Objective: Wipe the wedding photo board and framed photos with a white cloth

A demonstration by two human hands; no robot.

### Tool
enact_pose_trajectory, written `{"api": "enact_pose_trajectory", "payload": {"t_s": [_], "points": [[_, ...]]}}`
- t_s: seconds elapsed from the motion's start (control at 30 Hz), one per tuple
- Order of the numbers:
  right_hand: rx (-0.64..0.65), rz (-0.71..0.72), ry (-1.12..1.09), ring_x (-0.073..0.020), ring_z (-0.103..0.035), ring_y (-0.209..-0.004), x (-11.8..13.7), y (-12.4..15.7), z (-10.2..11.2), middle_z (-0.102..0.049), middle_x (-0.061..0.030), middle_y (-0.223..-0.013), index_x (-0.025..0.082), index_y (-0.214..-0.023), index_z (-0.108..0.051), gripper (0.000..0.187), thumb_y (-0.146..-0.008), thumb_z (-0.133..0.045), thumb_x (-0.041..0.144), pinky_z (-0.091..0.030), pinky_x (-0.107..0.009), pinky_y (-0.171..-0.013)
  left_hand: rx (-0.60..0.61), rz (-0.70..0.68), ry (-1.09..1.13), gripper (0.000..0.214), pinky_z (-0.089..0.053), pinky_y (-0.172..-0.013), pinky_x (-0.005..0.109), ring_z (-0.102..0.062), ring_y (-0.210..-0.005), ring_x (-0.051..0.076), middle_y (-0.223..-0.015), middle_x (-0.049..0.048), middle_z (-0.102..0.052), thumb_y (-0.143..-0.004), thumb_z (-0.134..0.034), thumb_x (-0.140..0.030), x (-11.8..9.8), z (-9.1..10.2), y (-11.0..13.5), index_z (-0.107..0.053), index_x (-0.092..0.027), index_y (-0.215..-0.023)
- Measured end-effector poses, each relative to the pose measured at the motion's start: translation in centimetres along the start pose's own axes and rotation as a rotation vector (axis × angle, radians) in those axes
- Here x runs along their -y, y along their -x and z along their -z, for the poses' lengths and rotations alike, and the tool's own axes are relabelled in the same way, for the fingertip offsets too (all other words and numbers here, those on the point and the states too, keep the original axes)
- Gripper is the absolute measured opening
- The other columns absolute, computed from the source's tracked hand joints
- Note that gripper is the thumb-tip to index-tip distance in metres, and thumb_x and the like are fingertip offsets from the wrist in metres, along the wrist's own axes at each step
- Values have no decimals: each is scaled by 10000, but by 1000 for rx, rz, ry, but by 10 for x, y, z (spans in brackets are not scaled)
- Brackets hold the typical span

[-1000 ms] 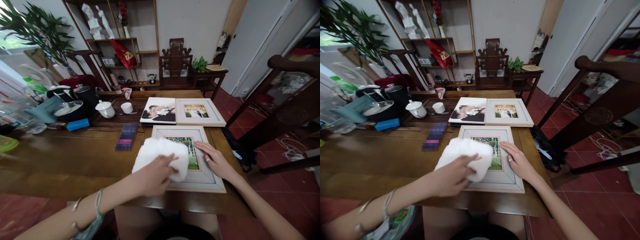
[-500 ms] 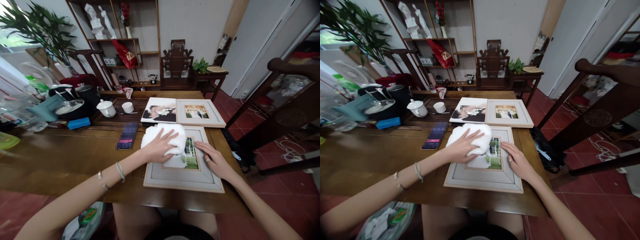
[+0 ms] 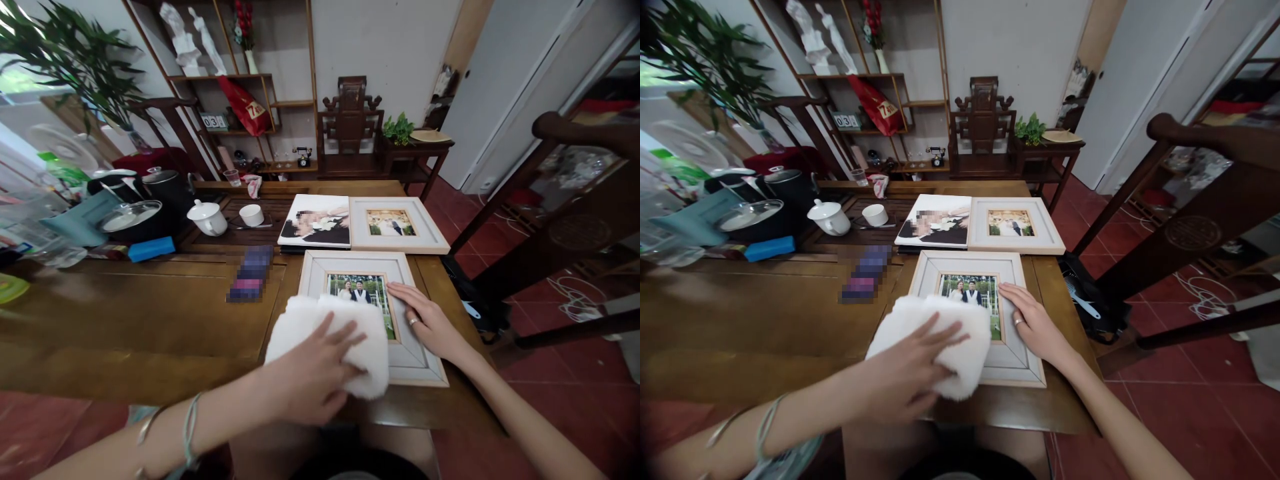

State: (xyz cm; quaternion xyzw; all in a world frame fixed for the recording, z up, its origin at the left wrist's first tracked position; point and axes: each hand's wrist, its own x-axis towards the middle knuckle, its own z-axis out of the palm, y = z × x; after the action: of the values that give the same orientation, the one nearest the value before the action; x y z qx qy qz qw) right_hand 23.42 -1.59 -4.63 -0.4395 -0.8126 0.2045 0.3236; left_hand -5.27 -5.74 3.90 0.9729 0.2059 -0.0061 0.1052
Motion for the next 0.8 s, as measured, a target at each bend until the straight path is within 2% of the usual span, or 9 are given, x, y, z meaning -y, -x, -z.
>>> {"api": "enact_pose_trajectory", "payload": {"t_s": [0.1,0.17,0.23,0.37,0.47,0.57,0.7,0.8], "points": [[6,-2,3,-222,-436,-1333,0,0,0,-524,-54,-1395,266,-1353,-490,618,-801,-371,17,-338,-541,-1128,-4,-27,30,281,-212,-1104,611,-235,-1408,367,-1514,128,-319,-851,-539,-330,-30,-3,13,-647,-212,-1082],[1,-5,1,-219,-436,-1334,0,0,0,-523,-46,-1396,274,-1353,-491,622,-798,-375,16,-339,-531,-1131,-23,-25,15,277,-218,-1104,608,-231,-1409,371,-1525,134,-292,-856,-539,-338,-34,-10,15,-648,-207,-1074],[1,-4,1,-220,-432,-1337,0,0,0,-518,-44,-1401,274,-1354,-489,619,-800,-380,19,-337,-526,-1133,-61,20,-29,272,-217,-1099,615,-226,-1409,377,-1524,150,-284,-863,-536,-331,-23,-17,11,-652,-202,-1073],[14,13,8,-222,-420,-1342,0,1,1,-508,-61,-1407,259,-1367,-468,610,-813,-371,24,-328,-537,-1135,-134,161,-145,299,-218,-1083,633,-248,-1397,391,-1498,183,-324,-874,-524,-300,21,-26,-12,-651,-194,-1123],[23,24,8,-222,-419,-1342,0,1,1,-506,-66,-1404,258,-1374,-456,624,-806,-367,16,-331,-540,-1132,-172,223,-229,310,-185,-1108,607,-227,-1407,380,-1501,176,-325,-866,-527,-279,56,-23,-35,-654,-170,-1127],[26,28,3,-226,-420,-1340,1,0,2,-508,-69,-1400,255,-1371,-460,634,-793,-367,10,-336,-542,-1127,-192,249,-283,334,-159,-1122,584,-161,-1426,374,-1528,176,-267,-874,-508,-284,79,-17,-59,-649,-133,-1137],[12,18,-3,-239,-437,-1328,2,0,2,-526,-70,-1385,257,-1360,-481,619,-795,-380,24,-349,-549,-1116,-135,185,-293,354,-140,-1117,595,-128,-1436,361,-1532,161,-268,-895,-460,-269,86,-13,-78,-634,-128,-1170],[1,12,-9,-243,-452,-1318,3,0,2,-539,-66,-1376,261,-1349,-500,606,-796,-395,35,-363,-545,-1109,-84,126,-264,351,-189,-1099,600,-200,-1418,361,-1484,166,-361,-889,-447,-234,68,-10,-75,-633,-127,-1166]]}}
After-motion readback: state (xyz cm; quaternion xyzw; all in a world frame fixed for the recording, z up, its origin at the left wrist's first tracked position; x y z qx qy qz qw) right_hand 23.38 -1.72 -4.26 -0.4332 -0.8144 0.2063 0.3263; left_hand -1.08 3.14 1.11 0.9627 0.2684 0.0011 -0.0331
